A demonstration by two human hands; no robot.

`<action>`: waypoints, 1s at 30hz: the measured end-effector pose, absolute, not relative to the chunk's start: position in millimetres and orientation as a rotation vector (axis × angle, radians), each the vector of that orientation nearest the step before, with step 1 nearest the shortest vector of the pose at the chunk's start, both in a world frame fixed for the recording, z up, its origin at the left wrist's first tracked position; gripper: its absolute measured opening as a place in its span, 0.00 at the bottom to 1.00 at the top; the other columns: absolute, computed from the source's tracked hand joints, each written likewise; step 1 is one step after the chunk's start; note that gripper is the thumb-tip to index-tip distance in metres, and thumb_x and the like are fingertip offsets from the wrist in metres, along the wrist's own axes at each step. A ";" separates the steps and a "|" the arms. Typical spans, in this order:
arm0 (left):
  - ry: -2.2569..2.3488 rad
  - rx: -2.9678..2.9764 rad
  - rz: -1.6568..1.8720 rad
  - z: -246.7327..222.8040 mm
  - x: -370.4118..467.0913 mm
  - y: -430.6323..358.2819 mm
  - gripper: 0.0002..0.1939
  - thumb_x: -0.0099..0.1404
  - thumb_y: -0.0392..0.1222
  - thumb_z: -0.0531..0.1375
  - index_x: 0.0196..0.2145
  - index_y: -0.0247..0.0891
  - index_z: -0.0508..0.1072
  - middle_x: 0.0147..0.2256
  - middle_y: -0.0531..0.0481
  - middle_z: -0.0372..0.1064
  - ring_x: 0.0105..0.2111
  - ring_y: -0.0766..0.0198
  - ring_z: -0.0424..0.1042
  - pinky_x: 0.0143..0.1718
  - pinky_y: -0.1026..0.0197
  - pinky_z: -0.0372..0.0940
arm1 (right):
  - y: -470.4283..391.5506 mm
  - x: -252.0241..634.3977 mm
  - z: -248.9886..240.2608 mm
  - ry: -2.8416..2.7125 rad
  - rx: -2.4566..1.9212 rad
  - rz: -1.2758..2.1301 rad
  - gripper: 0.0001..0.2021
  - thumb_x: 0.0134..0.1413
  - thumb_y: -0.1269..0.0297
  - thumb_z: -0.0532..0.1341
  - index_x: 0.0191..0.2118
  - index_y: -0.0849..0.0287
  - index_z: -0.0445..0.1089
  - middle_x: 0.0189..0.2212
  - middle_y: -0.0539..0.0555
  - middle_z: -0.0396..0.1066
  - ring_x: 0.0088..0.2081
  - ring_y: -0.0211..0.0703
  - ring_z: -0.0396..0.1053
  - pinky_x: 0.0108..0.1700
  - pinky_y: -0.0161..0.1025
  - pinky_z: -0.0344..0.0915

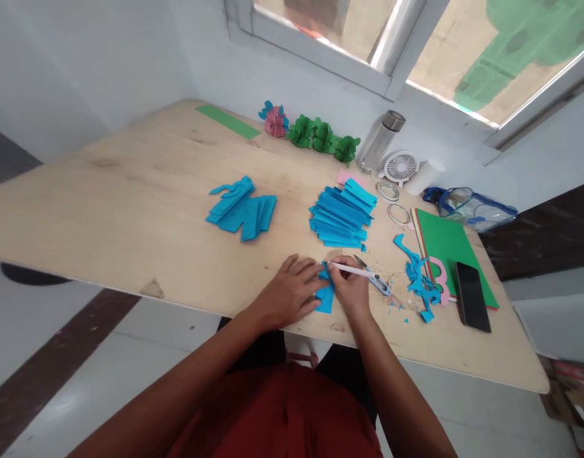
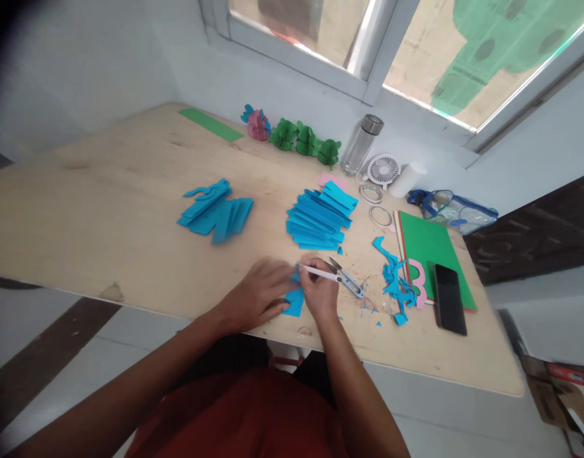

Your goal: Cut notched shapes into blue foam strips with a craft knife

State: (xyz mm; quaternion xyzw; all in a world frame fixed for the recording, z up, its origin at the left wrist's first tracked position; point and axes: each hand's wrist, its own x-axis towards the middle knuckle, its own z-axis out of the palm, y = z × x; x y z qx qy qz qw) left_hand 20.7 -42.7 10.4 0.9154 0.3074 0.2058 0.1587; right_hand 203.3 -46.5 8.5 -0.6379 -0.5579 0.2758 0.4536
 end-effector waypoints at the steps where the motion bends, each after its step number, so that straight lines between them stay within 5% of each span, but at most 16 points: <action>1: 0.879 2.614 0.585 10.8 20.6 -42.9 0.19 0.67 0.42 0.58 0.55 0.44 0.71 0.59 0.43 0.65 0.61 0.48 0.58 0.63 0.38 0.50 | -46.4 203.1 8.6 -1.379 -1.578 0.678 0.10 0.53 0.55 0.62 0.32 0.56 0.72 0.28 0.50 0.73 0.29 0.41 0.68 0.33 0.38 0.64; 19: 0.865 2.597 0.612 12.1 19.8 -42.8 0.17 0.66 0.42 0.57 0.53 0.44 0.72 0.59 0.43 0.65 0.60 0.48 0.58 0.63 0.39 0.51 | -44.6 196.4 13.6 -1.311 -1.548 0.674 0.10 0.51 0.54 0.63 0.31 0.56 0.72 0.28 0.50 0.74 0.30 0.42 0.69 0.35 0.38 0.66; 30: 0.878 2.616 0.610 7.1 20.2 -43.0 0.17 0.67 0.43 0.59 0.53 0.44 0.73 0.59 0.43 0.66 0.61 0.47 0.59 0.63 0.38 0.51 | -96.4 207.8 17.6 -1.394 -1.516 0.631 0.12 0.61 0.56 0.58 0.44 0.56 0.74 0.36 0.54 0.78 0.40 0.46 0.75 0.45 0.43 0.70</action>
